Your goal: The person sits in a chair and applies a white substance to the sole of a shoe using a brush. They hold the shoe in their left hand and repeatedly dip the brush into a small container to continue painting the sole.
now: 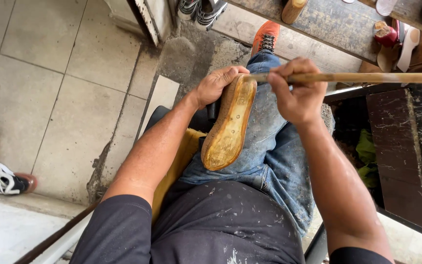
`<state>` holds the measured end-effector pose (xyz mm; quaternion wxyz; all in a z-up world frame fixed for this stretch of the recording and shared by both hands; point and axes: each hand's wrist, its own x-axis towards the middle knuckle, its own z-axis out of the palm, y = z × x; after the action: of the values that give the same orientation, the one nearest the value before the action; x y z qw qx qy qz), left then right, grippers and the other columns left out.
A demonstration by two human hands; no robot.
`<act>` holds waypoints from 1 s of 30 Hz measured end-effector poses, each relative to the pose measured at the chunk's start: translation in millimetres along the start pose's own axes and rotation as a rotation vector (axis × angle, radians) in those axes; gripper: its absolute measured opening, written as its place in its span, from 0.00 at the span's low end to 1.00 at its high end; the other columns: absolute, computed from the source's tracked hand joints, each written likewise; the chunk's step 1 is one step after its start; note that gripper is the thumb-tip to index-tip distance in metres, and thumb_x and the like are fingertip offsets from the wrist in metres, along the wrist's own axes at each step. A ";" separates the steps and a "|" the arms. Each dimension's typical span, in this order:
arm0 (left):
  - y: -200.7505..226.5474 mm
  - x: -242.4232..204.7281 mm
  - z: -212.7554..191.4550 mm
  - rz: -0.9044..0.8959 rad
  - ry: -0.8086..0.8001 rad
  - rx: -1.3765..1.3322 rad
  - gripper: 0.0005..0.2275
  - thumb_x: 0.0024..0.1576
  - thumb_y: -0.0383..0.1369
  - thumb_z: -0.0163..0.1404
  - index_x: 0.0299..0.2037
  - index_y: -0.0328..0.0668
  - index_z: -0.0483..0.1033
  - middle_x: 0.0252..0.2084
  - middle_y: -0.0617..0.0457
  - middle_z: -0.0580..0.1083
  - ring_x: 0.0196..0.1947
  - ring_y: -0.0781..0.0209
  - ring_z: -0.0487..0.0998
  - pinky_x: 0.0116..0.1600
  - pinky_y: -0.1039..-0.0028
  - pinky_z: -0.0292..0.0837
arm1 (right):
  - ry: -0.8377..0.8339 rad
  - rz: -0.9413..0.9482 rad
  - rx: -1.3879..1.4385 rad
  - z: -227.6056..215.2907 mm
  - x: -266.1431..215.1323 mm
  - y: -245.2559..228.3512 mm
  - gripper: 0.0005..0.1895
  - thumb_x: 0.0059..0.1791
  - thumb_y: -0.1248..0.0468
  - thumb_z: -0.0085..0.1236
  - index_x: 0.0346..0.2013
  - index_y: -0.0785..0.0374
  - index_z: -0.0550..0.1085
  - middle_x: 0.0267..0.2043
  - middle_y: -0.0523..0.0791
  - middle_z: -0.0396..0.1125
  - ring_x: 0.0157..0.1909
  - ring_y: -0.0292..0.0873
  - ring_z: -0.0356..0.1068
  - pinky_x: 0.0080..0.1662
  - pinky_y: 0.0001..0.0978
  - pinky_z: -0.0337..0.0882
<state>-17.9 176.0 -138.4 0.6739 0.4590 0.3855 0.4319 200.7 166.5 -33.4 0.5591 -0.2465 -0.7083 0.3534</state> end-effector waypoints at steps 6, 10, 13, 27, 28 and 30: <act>-8.2 2.8 -4.6 0.005 -0.005 -0.034 0.17 0.64 0.51 0.47 0.52 0.56 0.81 0.38 0.57 0.79 0.40 0.70 0.77 0.50 0.76 0.77 | 0.036 0.071 -0.028 13.4 4.0 1.4 0.15 0.51 0.76 0.71 0.38 0.75 0.68 0.32 0.60 0.73 0.26 0.41 0.71 0.27 0.26 0.67; 1.5 -0.9 -3.5 0.061 -0.137 0.094 0.23 0.64 0.54 0.38 0.54 0.47 0.77 0.50 0.60 0.76 0.49 0.73 0.72 0.58 0.82 0.63 | 0.098 0.128 -0.308 13.7 14.7 -15.5 0.11 0.55 0.72 0.66 0.42 0.65 0.69 0.38 0.53 0.73 0.41 0.47 0.77 0.38 0.33 0.77; -22.7 9.0 -6.0 -0.036 -0.015 -0.066 0.17 0.64 0.52 0.48 0.53 0.55 0.80 0.36 0.56 0.79 0.37 0.71 0.80 0.46 0.77 0.79 | 0.154 0.105 -0.067 10.5 7.7 -9.6 0.15 0.51 0.76 0.72 0.38 0.72 0.69 0.33 0.58 0.74 0.31 0.40 0.73 0.31 0.25 0.69; -12.8 3.6 -11.2 -0.035 -0.034 -0.050 0.15 0.64 0.49 0.48 0.53 0.56 0.80 0.36 0.56 0.79 0.38 0.70 0.79 0.46 0.77 0.78 | 0.221 0.216 0.014 -19.3 -13.9 -7.8 0.17 0.49 0.77 0.73 0.37 0.74 0.68 0.29 0.60 0.71 0.19 0.39 0.66 0.23 0.26 0.66; -18.1 -0.4 -9.5 -0.045 -0.034 -0.055 0.15 0.64 0.49 0.48 0.53 0.56 0.80 0.36 0.56 0.79 0.38 0.70 0.79 0.46 0.77 0.78 | 0.223 0.226 0.013 -25.7 -21.3 3.7 0.17 0.49 0.77 0.73 0.37 0.74 0.68 0.29 0.60 0.71 0.19 0.39 0.66 0.23 0.26 0.66; -18.1 6.9 -11.0 -0.042 -0.020 -0.066 0.16 0.64 0.50 0.49 0.53 0.55 0.81 0.35 0.56 0.79 0.37 0.70 0.79 0.45 0.77 0.78 | 0.244 0.178 -0.044 -40.8 -22.7 31.1 0.14 0.51 0.80 0.70 0.38 0.76 0.68 0.31 0.61 0.72 0.20 0.40 0.68 0.24 0.25 0.66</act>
<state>-21.5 182.0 -159.6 0.7012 0.4327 0.3740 0.4256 244.4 178.4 -66.5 0.6020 -0.3616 -0.6181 0.3532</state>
